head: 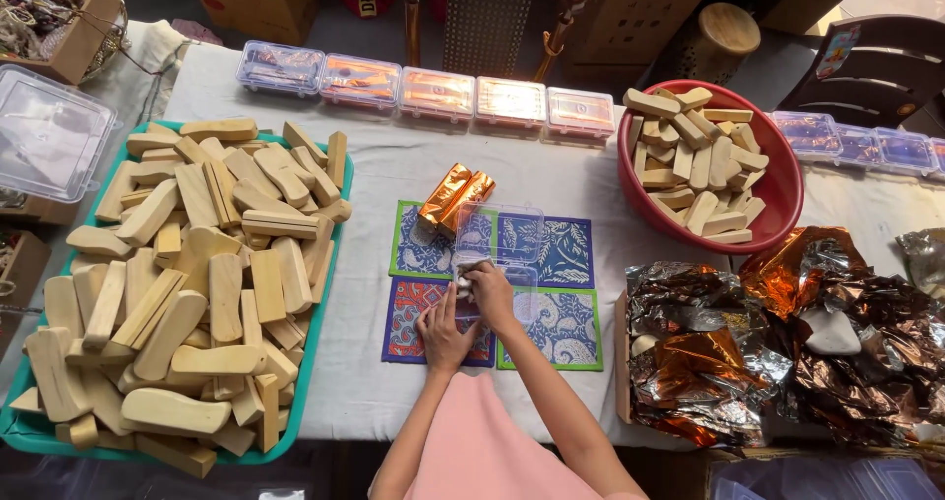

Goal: The person wipes a wooden block with a white cloth, then wraps it in copper foil. The wrapped block is placed into a clear plastic container, which is then closed and set aside.

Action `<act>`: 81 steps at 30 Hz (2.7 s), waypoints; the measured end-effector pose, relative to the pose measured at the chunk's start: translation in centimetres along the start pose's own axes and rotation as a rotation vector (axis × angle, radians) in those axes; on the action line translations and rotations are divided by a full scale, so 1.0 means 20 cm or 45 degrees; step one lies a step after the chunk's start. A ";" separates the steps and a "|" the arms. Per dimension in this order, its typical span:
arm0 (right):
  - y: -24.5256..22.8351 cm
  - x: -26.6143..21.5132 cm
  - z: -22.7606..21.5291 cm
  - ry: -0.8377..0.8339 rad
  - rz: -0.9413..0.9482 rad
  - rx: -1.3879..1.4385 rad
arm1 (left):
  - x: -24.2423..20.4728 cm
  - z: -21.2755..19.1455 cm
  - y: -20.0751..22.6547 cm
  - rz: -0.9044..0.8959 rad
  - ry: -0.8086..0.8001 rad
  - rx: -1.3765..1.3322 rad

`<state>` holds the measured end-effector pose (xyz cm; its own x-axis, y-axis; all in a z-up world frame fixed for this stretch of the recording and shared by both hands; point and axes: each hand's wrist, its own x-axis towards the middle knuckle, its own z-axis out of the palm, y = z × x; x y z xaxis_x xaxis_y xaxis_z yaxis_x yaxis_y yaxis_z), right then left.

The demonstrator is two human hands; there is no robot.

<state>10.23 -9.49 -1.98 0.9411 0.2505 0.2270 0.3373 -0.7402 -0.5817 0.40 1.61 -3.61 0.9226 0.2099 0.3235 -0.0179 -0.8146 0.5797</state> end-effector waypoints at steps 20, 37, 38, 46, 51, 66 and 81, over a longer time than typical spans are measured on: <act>0.45 -0.04 0.05 -0.695 0.130 -0.358 | 0.02 -0.02 0.03 -0.009 -0.025 0.053; 0.03 -0.06 -0.05 -0.001 0.047 -0.152 | 0.00 0.02 -0.01 -0.033 -0.022 0.030; 0.08 -0.07 -0.06 0.000 0.052 -0.156 | 0.00 0.02 0.00 -0.031 -0.027 0.025; 0.54 -0.15 -0.04 -0.312 0.109 -0.440 | 0.01 0.00 0.02 0.007 0.011 0.094; 0.33 -0.09 -0.12 -0.421 0.179 -0.249 | 0.00 0.01 0.01 -0.010 -0.023 0.090; 0.38 0.00 -0.06 -0.324 0.577 0.926 | 0.01 0.02 0.01 0.002 -0.040 0.073; 0.54 -0.19 -0.47 0.303 0.583 -0.037 | -0.01 0.04 -0.01 0.011 -0.069 0.123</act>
<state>10.14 -24.28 -1.78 0.9599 -0.2498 0.1274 -0.1123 -0.7587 -0.6416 0.53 1.32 -4.47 0.9422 0.1754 0.2854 0.0092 -0.8652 0.5013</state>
